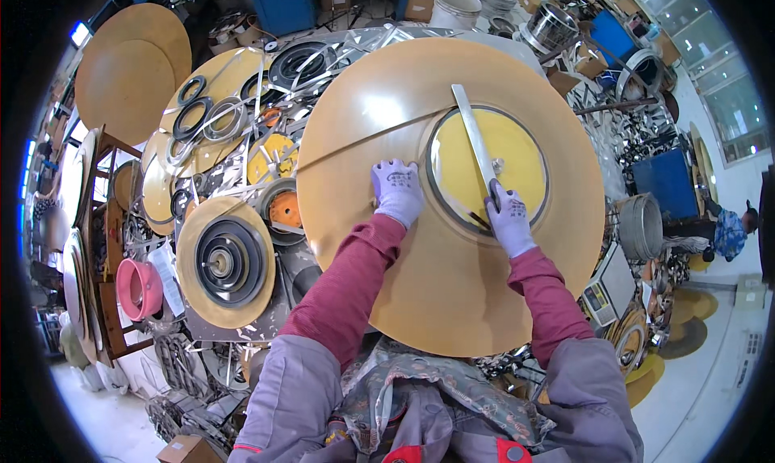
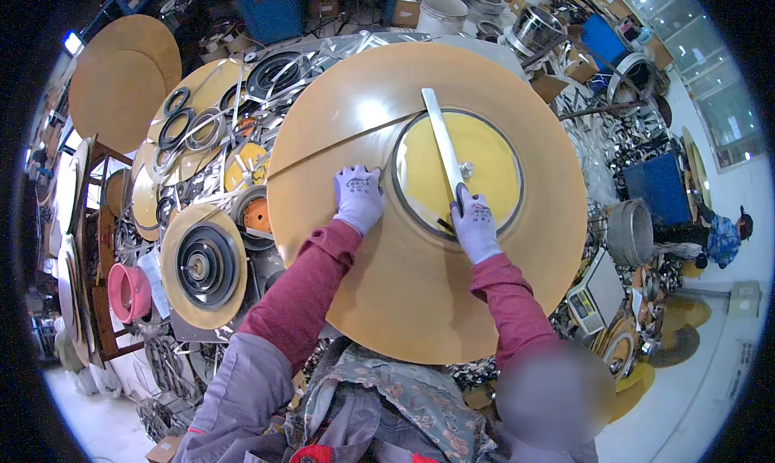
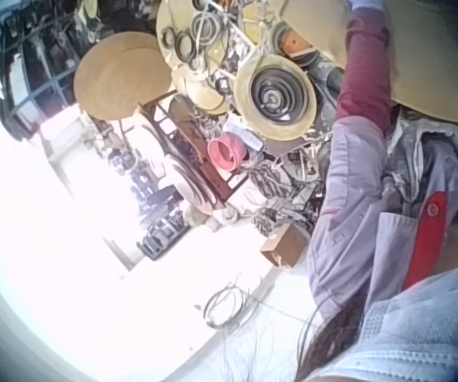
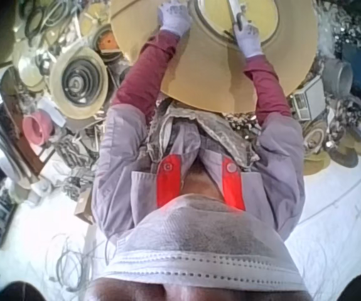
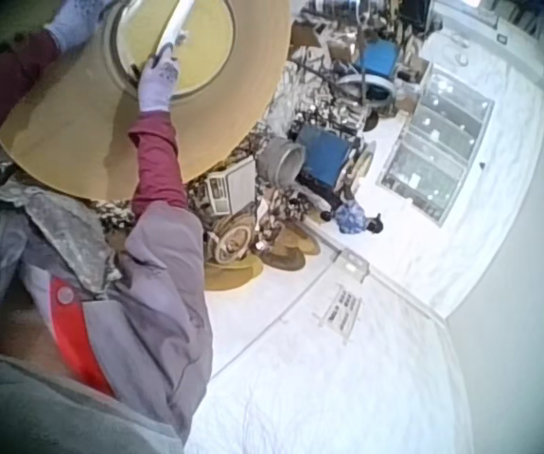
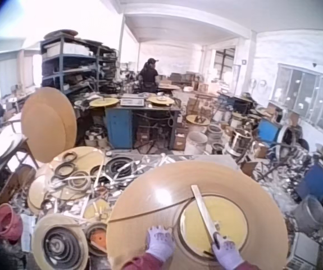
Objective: The person places a metal ring onto a yellow circular base and uses a metal bar to press it into place. They then use a long metal rod with a circular head to further secure the ring, rotating the base and applying pressure at different points.
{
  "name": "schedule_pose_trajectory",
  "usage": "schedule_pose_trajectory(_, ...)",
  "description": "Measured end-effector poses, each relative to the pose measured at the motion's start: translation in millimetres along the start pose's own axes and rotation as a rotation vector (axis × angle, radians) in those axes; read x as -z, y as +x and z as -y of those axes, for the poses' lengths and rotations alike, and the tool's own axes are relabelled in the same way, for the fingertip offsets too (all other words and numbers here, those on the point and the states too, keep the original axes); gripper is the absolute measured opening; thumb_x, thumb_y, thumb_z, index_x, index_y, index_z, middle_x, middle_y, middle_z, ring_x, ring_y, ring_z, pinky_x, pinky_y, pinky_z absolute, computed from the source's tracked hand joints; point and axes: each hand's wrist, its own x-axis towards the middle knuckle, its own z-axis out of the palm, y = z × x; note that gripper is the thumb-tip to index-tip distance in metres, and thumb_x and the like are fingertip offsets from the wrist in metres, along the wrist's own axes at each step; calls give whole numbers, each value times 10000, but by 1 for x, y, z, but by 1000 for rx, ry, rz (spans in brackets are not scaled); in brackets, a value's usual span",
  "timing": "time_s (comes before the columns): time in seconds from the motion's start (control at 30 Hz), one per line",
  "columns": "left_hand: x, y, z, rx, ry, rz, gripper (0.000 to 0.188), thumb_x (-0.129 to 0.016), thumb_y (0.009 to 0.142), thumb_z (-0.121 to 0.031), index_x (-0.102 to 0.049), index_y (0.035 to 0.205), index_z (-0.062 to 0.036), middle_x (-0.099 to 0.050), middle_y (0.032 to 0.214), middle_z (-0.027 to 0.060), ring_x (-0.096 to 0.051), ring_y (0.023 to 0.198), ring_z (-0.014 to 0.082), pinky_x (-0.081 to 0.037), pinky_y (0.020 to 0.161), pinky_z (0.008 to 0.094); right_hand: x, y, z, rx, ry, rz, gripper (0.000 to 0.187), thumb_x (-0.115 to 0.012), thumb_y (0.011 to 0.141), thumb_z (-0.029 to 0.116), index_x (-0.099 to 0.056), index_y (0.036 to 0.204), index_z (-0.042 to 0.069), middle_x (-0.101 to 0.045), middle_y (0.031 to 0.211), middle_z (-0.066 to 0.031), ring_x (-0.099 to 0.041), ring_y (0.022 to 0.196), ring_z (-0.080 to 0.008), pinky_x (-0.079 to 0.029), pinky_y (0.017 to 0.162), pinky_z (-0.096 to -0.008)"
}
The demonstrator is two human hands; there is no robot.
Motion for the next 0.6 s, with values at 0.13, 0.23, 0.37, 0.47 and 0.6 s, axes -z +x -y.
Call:
schedule_pose_trajectory(0.13, 6, 15, 4, 7, 35, 109, 254, -588, 830, -234, -626, 1076, -186, -609, 1061, 96, -588, 1041, 276, -429, 867, 421, 4, -1, -1, -12, 3, 15, 407, -565, 903, 235, -513, 1274, 77, -575, 969, -225, -603, 880, -375, -490, 773, -454)
schedule_pose_trajectory(0.23, 7, 20, 7, 13, 9, 64, 235, -572, 837, -206, -628, 1064, -179, -608, 1068, 99, -603, 1033, 273, -452, 842, 427, 8, 0, 5, -23, -37, 49, 408, -563, 903, 235, -510, 1275, 75, -574, 978, -227, -603, 876, -376, -491, 773, -454)
schedule_pose_trajectory(0.37, 4, 33, 14, 35, 82, 75, 217, -559, 841, -190, -627, 1044, -158, -609, 1065, 100, -611, 1020, 283, -462, 828, 434, 4, 2, 3, -13, -32, 29, 409, -561, 901, 229, -506, 1274, 69, -569, 981, -231, -604, 865, -377, -492, 768, -454)
schedule_pose_trajectory(0.47, 7, 36, 25, 10, 87, 85, 206, -555, 845, -178, -638, 1032, -152, -627, 1031, 85, -622, 1003, 265, -460, 818, 431, 7, 2, 8, -22, -15, 35, 409, -561, 901, 226, -506, 1274, 66, -568, 982, -233, -605, 864, -377, -494, 762, -452)
schedule_pose_trajectory(0.6, -3, 8, 53, -62, 84, 2, 174, -560, 827, -158, -628, 986, -145, -647, 945, 75, -636, 944, 246, -456, 794, 434, 1, 1, 11, 6, 1, -10, 410, -569, 897, 211, -507, 1274, 64, -566, 982, -234, -606, 858, -379, -496, 756, -452)
